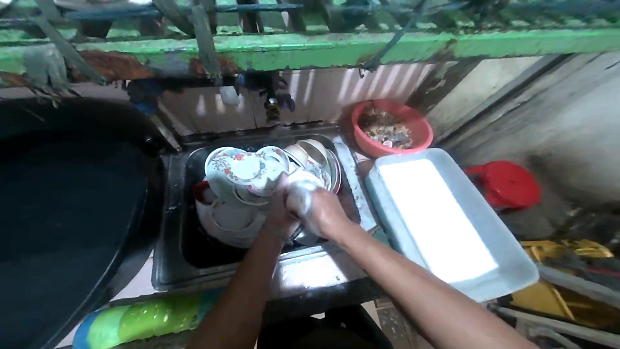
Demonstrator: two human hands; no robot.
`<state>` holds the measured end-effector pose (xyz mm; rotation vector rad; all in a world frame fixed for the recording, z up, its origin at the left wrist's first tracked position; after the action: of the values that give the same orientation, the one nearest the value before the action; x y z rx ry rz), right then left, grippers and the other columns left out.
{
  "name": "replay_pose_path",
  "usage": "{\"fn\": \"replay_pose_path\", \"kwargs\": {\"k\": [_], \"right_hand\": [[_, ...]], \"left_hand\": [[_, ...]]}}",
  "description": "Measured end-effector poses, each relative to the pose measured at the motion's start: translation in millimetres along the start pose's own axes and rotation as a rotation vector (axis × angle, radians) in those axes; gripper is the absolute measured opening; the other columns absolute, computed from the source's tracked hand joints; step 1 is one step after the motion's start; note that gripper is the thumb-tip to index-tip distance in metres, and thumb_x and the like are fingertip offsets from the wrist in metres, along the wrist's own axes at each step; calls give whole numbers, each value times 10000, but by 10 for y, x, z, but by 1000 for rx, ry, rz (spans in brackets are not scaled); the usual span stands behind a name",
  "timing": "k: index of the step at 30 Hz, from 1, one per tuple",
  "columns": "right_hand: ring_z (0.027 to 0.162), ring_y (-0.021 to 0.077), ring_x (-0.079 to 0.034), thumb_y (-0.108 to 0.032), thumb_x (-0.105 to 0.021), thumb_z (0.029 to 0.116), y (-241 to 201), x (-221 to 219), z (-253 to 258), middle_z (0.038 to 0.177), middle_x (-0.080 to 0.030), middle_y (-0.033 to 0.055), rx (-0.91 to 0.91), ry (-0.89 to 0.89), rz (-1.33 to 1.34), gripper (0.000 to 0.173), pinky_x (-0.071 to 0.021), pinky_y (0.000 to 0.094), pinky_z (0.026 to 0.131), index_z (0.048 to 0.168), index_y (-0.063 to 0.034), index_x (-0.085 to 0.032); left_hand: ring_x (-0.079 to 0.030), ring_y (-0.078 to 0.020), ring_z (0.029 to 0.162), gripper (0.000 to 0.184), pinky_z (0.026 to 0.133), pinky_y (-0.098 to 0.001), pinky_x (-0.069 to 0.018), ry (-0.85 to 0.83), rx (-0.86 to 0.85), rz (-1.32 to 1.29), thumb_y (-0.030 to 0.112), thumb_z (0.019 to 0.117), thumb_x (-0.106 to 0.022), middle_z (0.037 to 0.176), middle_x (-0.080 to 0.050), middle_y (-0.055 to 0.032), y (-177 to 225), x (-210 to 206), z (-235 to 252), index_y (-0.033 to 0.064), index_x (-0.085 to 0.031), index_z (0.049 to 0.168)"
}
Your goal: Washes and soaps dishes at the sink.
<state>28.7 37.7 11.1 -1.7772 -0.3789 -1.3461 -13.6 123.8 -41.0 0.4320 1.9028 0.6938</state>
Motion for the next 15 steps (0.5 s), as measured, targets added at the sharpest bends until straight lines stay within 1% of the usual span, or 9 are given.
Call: {"fn": "replay_pose_path", "kwargs": {"k": [3,4,5,6,7,10,12,13,15], "right_hand": [[1013,406,-696,-215,-715,916,192,-90,-81,1064,-721,207,-13,-185,-103,260,-544,622,855,1113,-44,-723],[1052,409,-686,-237,-713,918,337,-107,-62,1096,-715,221,-113,-197,-112,321,-531,615,893,1151,-17,-702],[1067,417,-683,-252,-709,926,434,-123,-33,1107,-712,235,-183,-140,-74,349,-525,614,905,1162,5,-696],[1063,423,-684,-260,-710,925,440,-127,-5,1107,-712,244,-225,-77,-33,358,-528,621,898,1159,11,-701],[1059,430,-684,-268,-692,936,369,-125,30,1111,-710,249,-245,-47,-28,355,-532,631,883,1160,7,-709],[1057,448,-681,-216,-625,995,289,-170,117,1077,-702,278,-311,61,159,305,-527,637,894,1133,49,-692],[1070,369,-688,-232,-628,1002,493,-355,155,1092,-714,237,-351,150,449,318,-532,576,958,1163,36,-683],[1042,303,-692,-247,-639,990,592,-430,169,1078,-720,192,-401,183,587,311,-548,524,952,1162,8,-685],[971,290,-684,-246,-682,968,677,-507,209,1031,-708,177,-586,207,741,295,-558,519,887,1142,-8,-674]], "left_hand": [[-704,-130,870,616,738,-313,-596,-7,-20,244,527,1102,-184,1029,-727,-45,232,139,20,142,-562,1398],[-698,-128,913,630,750,-303,-577,5,-15,372,510,1109,-161,1099,-731,-54,246,85,-3,125,-557,1414],[-666,-136,1037,620,846,-336,-544,-7,0,503,492,1113,-162,1217,-701,-54,258,-17,-12,125,-558,1418],[-616,-167,1196,591,976,-408,-501,-10,17,613,482,1119,-215,1340,-658,-61,254,-131,0,129,-577,1424],[-595,-183,1256,546,1047,-443,-488,-9,-4,692,468,1116,-299,1375,-639,-69,220,-210,34,122,-607,1405],[-597,-206,1259,462,1071,-454,-484,39,-90,779,389,1024,-608,1351,-643,-112,123,-227,104,82,-626,1368],[-615,-261,1220,606,1019,-490,-520,192,-137,729,343,891,-776,1330,-635,-164,-3,-109,159,73,-586,1399],[-627,-284,1180,671,972,-501,-542,308,-174,644,306,846,-807,1312,-630,-183,-91,-34,193,76,-552,1423],[-596,-296,1222,633,997,-510,-526,514,-198,441,277,890,-760,1350,-603,-177,-265,93,236,88,-519,1444]]}}
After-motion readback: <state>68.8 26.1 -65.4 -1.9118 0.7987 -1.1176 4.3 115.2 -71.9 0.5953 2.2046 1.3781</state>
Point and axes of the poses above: each hand's wrist, its own z-axis towards the middle knuckle, its own x-axis out of the back of the hand, y = z × x, the point moved 5 cm from there along z, towards the middle knuckle
